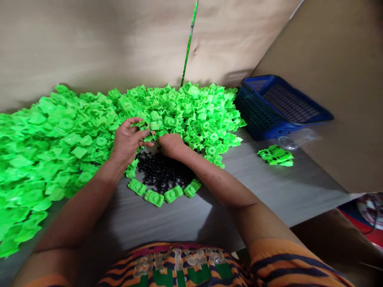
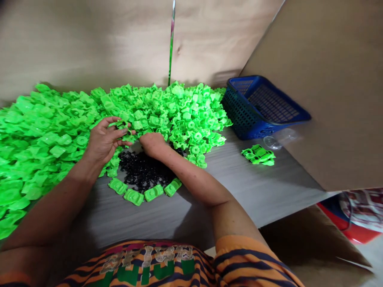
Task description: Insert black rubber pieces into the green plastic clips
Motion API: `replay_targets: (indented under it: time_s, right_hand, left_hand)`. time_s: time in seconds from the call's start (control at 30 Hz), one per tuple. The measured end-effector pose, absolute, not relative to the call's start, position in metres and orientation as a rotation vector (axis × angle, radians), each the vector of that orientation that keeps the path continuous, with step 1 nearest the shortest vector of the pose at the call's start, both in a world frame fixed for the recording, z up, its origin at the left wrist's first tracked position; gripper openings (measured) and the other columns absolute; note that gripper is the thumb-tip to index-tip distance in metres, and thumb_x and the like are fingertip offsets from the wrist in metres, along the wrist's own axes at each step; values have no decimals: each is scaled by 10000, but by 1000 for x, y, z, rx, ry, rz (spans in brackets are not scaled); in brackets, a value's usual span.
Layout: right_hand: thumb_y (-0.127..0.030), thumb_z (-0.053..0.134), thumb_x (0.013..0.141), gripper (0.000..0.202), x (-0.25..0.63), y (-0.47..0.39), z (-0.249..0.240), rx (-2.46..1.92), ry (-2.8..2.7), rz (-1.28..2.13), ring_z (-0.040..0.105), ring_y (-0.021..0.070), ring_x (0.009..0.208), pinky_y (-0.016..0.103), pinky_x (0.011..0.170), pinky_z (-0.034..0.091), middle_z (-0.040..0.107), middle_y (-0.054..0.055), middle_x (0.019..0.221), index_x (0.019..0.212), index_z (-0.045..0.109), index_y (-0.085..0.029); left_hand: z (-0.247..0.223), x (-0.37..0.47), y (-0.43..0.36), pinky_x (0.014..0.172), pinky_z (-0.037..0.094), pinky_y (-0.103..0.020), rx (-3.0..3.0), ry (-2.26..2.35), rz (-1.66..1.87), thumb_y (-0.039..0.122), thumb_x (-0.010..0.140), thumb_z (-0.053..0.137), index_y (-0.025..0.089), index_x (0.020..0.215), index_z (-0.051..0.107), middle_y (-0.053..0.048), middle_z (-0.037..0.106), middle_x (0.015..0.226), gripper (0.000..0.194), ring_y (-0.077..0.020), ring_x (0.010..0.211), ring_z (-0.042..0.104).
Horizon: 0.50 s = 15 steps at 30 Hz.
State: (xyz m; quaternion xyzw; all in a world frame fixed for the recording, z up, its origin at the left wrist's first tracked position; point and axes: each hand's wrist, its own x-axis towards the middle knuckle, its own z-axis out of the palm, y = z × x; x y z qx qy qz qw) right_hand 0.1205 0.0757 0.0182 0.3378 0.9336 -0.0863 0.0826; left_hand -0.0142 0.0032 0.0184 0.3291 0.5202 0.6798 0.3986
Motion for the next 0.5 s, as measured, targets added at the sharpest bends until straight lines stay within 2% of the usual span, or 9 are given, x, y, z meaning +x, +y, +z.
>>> replay_targets:
  time_s: [0.17, 0.27, 0.4, 0.5]
  right_hand:
    - [-147, 611, 919, 284, 142, 94, 29, 1051, 2915, -262, 717, 264, 1031, 304, 797, 470, 787, 140, 1124, 1136, 793, -163]
    - [-113, 584, 868, 214, 157, 115, 34, 1175, 3125, -342, 631, 212, 915, 285, 769, 404, 730, 89, 951, 977, 767, -139]
    - [-97, 562, 816, 179, 161, 124, 32, 1292, 3146, -399, 496, 179, 742, 295, 686, 304, 610, 30, 755, 855, 730, -145]
    - [-109, 568, 824, 191, 156, 117, 28, 1302, 3037, -382, 482, 178, 718, 308, 658, 266, 638, 38, 778, 877, 749, -145]
  left_hand:
    - [24, -14, 3, 426, 557, -244, 777, 1328, 1728, 204, 585, 842, 204, 1044, 632, -15, 726, 835, 504, -224, 713, 751]
    - [26, -16, 3, 424, 537, -232, 770, 1341, 1711, 186, 592, 806, 195, 1075, 675, 8, 667, 766, 501, -181, 646, 691]
    - [28, -17, 2, 415, 505, -216, 748, 1335, 1657, 166, 567, 756, 196, 889, 662, 11, 640, 749, 337, -151, 603, 653]
    - [30, -15, 1, 395, 498, -231, 725, 1316, 1625, 137, 500, 723, 198, 777, 608, -5, 661, 763, 306, -165, 604, 656]
